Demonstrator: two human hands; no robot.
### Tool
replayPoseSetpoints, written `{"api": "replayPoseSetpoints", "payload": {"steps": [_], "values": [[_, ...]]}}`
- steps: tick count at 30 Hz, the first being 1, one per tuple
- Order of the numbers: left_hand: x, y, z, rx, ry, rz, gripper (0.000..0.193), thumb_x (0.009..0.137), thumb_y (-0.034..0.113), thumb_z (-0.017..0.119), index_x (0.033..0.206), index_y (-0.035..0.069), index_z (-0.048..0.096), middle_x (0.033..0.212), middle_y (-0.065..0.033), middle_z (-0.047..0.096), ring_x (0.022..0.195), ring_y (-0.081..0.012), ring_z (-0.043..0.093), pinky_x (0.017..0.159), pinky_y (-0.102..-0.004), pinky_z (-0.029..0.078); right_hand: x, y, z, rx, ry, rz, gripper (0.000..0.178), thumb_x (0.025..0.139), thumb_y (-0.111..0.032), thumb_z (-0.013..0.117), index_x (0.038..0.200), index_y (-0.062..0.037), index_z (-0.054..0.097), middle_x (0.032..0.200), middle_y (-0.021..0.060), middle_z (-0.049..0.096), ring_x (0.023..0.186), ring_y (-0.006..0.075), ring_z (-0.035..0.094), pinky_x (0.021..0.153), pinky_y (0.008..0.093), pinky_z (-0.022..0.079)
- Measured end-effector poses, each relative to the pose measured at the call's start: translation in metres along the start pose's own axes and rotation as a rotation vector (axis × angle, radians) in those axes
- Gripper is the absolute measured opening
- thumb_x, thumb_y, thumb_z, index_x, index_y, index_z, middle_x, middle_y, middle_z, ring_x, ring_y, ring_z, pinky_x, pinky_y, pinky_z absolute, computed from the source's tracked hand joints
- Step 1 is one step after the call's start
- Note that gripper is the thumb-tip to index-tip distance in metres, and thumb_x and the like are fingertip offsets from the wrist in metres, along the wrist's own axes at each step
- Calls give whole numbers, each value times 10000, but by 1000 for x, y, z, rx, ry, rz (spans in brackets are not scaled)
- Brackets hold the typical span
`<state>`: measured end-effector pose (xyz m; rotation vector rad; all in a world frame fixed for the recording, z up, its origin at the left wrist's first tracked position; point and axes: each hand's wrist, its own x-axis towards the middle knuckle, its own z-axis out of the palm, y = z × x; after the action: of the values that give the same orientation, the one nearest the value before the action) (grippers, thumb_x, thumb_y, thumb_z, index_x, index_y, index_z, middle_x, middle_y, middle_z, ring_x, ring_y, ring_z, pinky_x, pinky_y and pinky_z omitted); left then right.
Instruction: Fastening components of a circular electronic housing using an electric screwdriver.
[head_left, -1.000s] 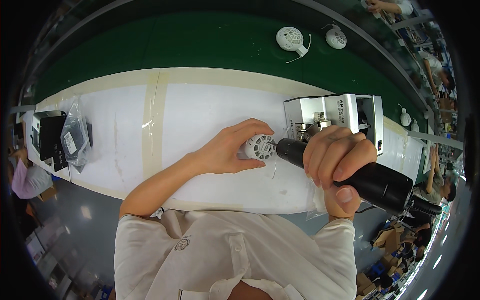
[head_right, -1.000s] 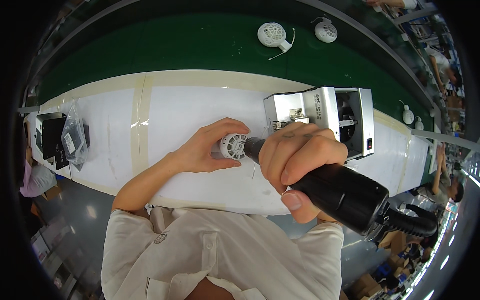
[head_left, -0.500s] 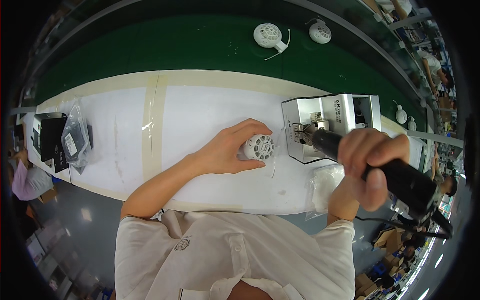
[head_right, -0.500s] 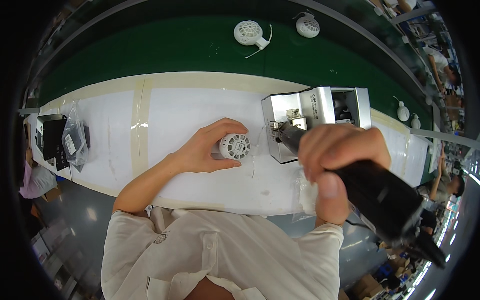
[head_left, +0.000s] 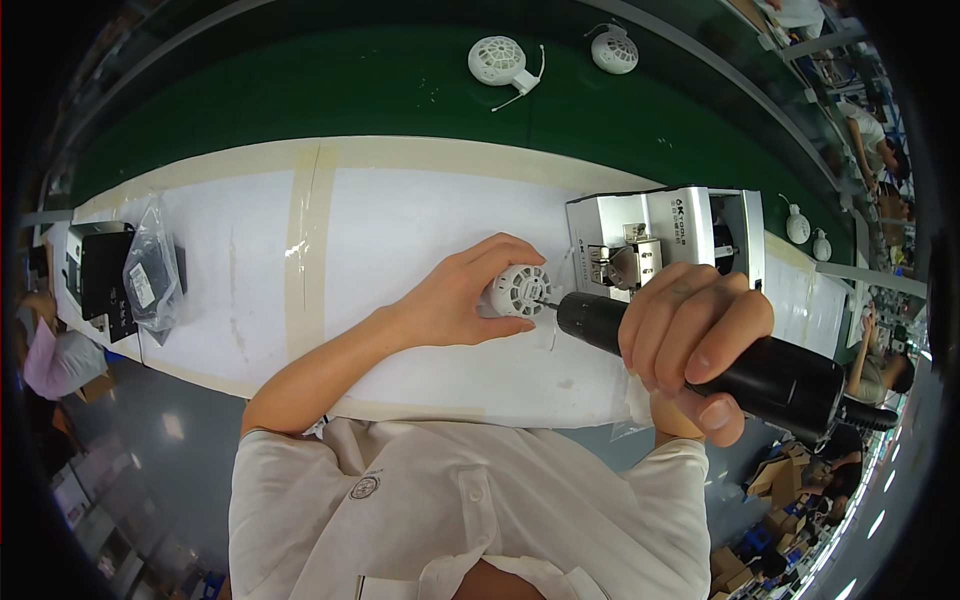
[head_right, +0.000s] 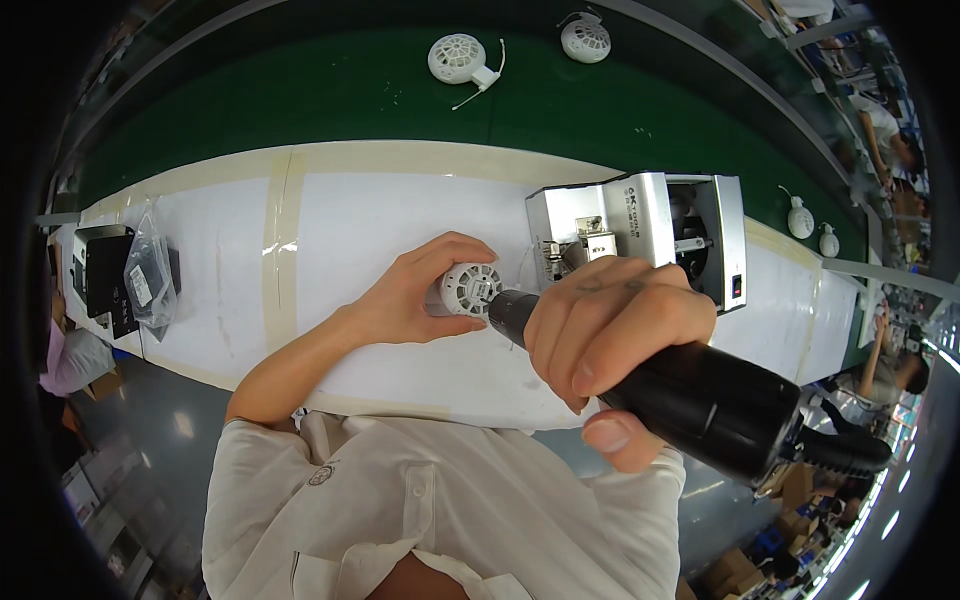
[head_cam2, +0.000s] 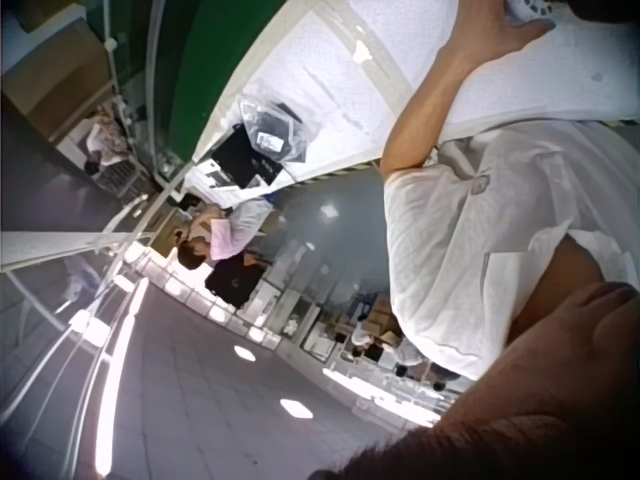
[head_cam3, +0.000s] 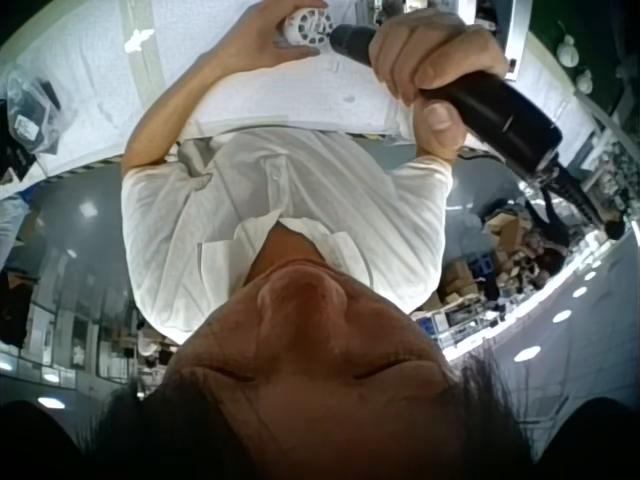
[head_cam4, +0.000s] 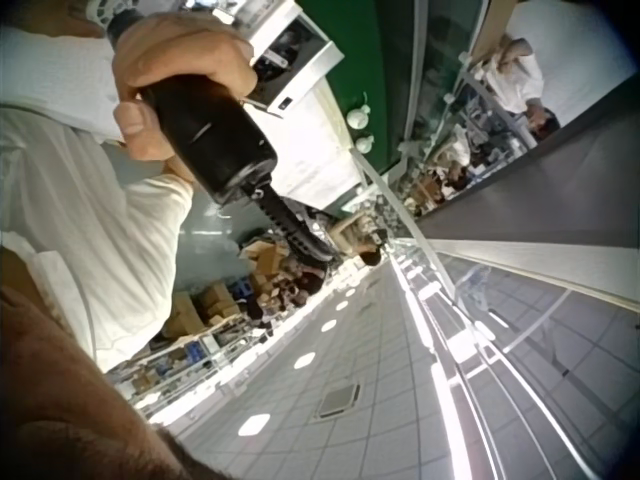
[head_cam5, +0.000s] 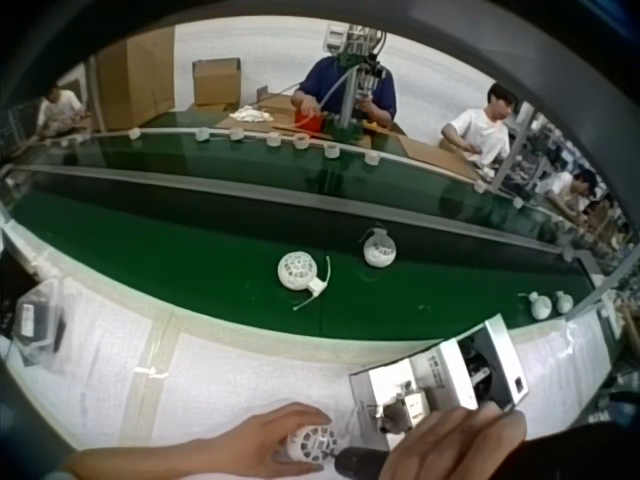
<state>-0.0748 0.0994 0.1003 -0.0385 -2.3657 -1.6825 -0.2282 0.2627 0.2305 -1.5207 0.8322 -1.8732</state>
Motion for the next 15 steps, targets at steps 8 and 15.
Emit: {"api": "replayPoseSetpoints", "payload": {"steps": [8, 15], "values": [[-5, -6, -8, -16, 16, -8, 636, 712, 45, 874, 1284, 62, 596, 1270, -80, 622, 1121, -247, 609, 967, -344, 491, 2, 20, 9, 122, 28, 9, 228, 752, -113, 781, 889, -67, 604, 600, 22, 620, 472, 157, 533, 493, 264, 467], [-9, -8, -12, 5, 46, 31, 601, 749, 79, 859, 1279, 78, 576, 1250, -63, 611, 1010, -234, 610, 870, -316, 497, 3, 29, 16, 87, -44, -36, 218, 771, -180, 768, 862, -113, 582, 573, -3, 601, 437, 129, 517, 458, 245, 466]]}}
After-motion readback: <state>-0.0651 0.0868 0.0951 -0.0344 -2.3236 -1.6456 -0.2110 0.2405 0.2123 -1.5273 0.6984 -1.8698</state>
